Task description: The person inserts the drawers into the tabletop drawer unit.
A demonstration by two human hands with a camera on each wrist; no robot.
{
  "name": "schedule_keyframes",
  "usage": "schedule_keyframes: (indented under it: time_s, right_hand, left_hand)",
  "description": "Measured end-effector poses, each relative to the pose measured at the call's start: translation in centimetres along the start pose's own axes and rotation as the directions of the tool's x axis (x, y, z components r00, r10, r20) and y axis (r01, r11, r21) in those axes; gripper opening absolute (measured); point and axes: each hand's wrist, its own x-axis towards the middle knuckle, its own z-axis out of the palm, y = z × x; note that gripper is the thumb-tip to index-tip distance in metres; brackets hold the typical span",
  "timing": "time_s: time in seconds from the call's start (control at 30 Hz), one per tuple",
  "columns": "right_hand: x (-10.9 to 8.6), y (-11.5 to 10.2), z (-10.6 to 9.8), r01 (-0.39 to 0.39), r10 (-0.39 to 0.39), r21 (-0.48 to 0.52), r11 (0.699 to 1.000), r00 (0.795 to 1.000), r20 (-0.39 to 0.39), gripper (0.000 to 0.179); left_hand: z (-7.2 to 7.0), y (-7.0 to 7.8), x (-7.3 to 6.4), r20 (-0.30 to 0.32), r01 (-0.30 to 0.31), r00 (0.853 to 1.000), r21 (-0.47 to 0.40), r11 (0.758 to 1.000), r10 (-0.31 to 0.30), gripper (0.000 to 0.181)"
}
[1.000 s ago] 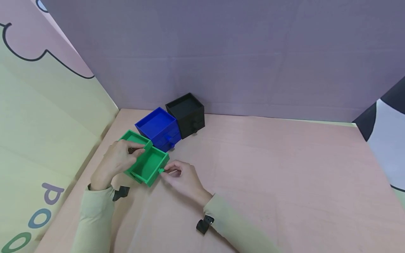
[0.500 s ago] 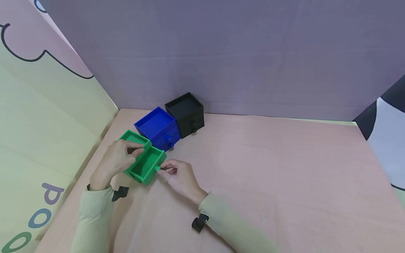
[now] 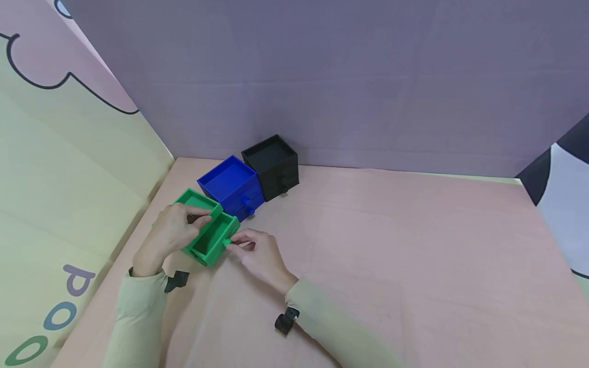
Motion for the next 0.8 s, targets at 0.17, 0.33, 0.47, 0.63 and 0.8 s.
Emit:
schedule_keyframes:
  time_s: [0.17, 0.33, 0.47, 0.63, 0.8]
  right_hand:
    - [0.6, -0.2, 0.3, 0.006, -0.006, -0.014, 1.000, 1.000, -0.006, 0.015]
    - [1.0, -0.4, 0.6, 0.009, -0.009, -0.007, 1.000, 1.000, 0.002, 0.014]
    - [1.3, -0.5, 0.7, 0.008, -0.008, -0.013, 1.000, 1.000, 0.013, 0.014]
    - [1.7, -0.3, 1.0, 0.015, -0.014, -0.025, 1.000, 1.000, 0.011, 0.013]
    - [2.0, -0.2, 1.3, 0.011, -0.011, -0.012, 1.000, 1.000, 0.010, 0.014]
  left_hand:
    - [0.0, 0.0, 0.1, 0.004, 0.000, 1.000, -0.004, 1.000, 0.000, 0.028]
    - [0.0, 0.0, 0.1, 0.008, -0.001, 1.000, -0.013, 1.000, 0.001, 0.028]
    - [0.0, 0.0, 0.1, 0.010, 0.000, 1.000, -0.018, 1.000, 0.000, 0.029]
    - [0.0, 0.1, 0.1, 0.013, 0.009, 1.000, -0.015, 1.000, -0.009, 0.029]
    - [0.0, 0.1, 0.0, 0.020, 0.015, 1.000, -0.013, 1.000, -0.015, 0.030]
